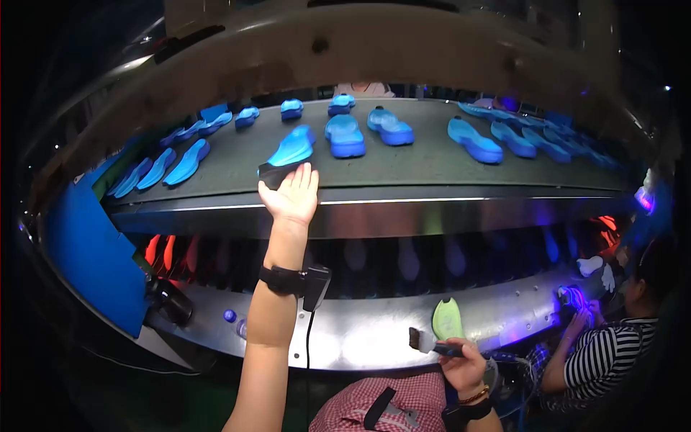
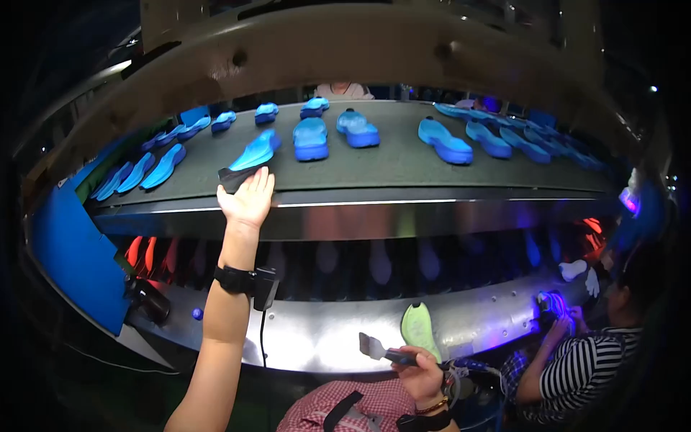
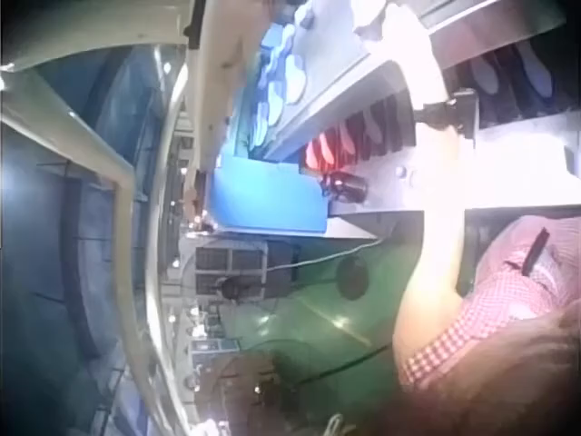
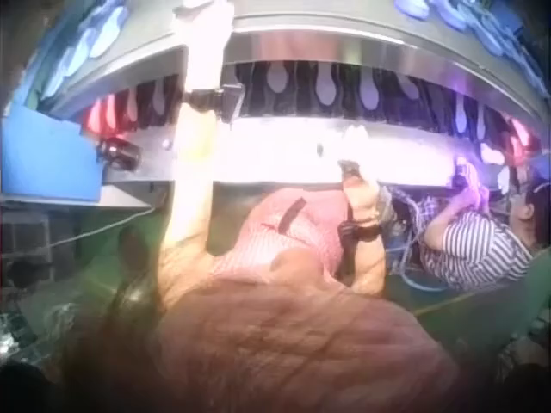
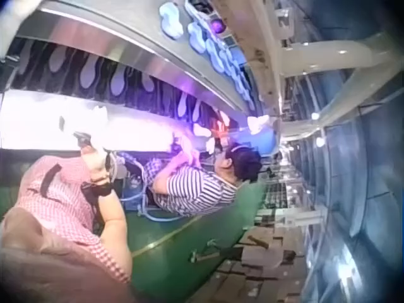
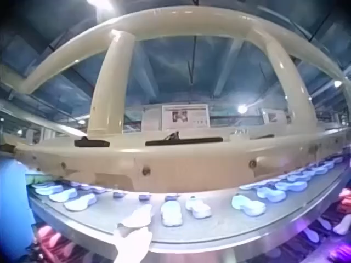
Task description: Applying glue to the bottom of shoe soles using a brush at a manufacturing conveyor.
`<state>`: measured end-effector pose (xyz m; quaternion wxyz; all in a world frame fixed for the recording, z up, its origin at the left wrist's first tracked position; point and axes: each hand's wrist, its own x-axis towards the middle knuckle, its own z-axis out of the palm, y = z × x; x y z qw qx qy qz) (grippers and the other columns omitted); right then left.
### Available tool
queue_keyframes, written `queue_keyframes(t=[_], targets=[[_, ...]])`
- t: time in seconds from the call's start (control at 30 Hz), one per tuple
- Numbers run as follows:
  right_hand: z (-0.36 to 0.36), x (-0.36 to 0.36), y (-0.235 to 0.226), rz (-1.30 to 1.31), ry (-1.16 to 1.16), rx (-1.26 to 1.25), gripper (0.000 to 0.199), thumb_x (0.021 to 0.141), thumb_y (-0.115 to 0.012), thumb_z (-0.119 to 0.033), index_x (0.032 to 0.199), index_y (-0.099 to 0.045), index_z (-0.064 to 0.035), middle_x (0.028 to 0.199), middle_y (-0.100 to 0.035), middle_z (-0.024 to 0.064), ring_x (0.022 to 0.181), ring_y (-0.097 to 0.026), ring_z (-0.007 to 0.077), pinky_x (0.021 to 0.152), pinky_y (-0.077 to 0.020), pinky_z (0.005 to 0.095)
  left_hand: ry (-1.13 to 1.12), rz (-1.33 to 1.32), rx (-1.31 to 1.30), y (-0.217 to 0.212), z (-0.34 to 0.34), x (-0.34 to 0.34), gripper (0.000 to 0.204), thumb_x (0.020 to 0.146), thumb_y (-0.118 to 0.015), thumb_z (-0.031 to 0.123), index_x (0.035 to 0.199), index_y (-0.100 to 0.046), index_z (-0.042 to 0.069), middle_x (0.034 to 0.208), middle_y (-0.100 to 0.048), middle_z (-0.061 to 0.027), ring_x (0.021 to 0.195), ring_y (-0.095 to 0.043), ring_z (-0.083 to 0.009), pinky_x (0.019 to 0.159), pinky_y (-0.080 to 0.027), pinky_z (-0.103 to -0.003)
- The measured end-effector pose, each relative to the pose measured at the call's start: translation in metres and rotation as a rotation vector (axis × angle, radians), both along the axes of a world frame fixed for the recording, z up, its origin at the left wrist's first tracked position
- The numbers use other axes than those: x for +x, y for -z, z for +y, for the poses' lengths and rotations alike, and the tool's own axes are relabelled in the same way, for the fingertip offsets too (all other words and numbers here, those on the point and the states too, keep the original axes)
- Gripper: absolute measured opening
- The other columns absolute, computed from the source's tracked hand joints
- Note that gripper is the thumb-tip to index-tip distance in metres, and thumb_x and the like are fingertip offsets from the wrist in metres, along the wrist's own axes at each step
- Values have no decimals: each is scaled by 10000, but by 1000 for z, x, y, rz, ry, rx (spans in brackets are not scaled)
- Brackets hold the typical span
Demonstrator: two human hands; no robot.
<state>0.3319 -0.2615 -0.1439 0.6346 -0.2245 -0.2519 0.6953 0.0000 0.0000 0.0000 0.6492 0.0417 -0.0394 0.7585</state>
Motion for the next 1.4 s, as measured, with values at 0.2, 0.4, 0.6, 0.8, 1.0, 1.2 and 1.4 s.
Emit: queue_keyframes(t=[0.2, 0.4, 0.6, 0.8, 1.0, 1.2, 1.4], targets=[[3, 5, 17, 51, -20, 9, 350, 857, -443, -114, 1114, -497, 117, 1133, -530, 259, 1009, -547, 294, 875, -441, 370, -787, 1861, 86, -1, 23, 45, 692, 813, -573, 357, 1320, -309, -32, 1385, -278, -220, 1285, -293, -302, 1035, -267, -375], [7, 0, 21, -105, 17, -76, 295, 823, -515, 31, 1115, -520, 68, 1144, -539, 172, 976, -544, 198, 886, -424, 292, -723, 2595, -98, -21, 41, 71, 877, 750, -586, 448, 1399, -134, 69, 1449, -131, -178, 1306, -174, -402, 1045, -186, -509], [3, 3, 53, -81, 17, -96, 298, 829, -515, 65, 1127, -509, 65, 1114, -548, 149, 973, -545, 156, 882, -428, 249, -748, 2735, -65, -29, 49, 73, 879, 718, -591, 499, 1412, -153, 184, 1459, -156, -101, 1311, -185, -346, 1033, -152, -544], [2, 3, 59, -64, 0, -62, 333, 832, -560, 8, 1159, -509, 40, 1081, -563, 75, 959, -515, 102, 865, -408, 216, -1096, 2594, -88, -19, 51, 78, 654, 682, -687, 340, 1193, -437, 18, 1201, -444, -148, 1099, -410, -323, 884, -375, -422], [1, 6, 58, -60, 20, -12, 329, 831, -560, 1, 1154, -510, 30, 1136, -551, 88, 976, -531, 114, 902, -405, 218, -1540, 2502, 190, 5, 56, 71, 422, 664, -720, 277, 925, -521, 12, 976, -494, -132, 1038, -425, -307, 885, -342, -396], [-1, 7, 64, 0, 51, 27, 335, 830, -542, 26, 1162, -501, 28, 1165, -540, 112, 1034, -519, 121, 925, -401, 223, -1230, 1606, 237, 63, -3, 50, 197, 885, -491, 117, 1033, -504, -13, 1141, -475, -139, 1072, -449, -252, 944, -322, -346], [10, 5, 64, 0, 81, -40, 290, 825, -536, 48, 1114, -526, 28, 1180, -528, 136, 1083, -504, 164, 957, -387, 258, 90, 784, 14, 75, -93, 56, 549, 746, -484, 133, 1276, -374, 46, 1186, -497, -99, 1049, -532, -201, 738, -517, -345]])
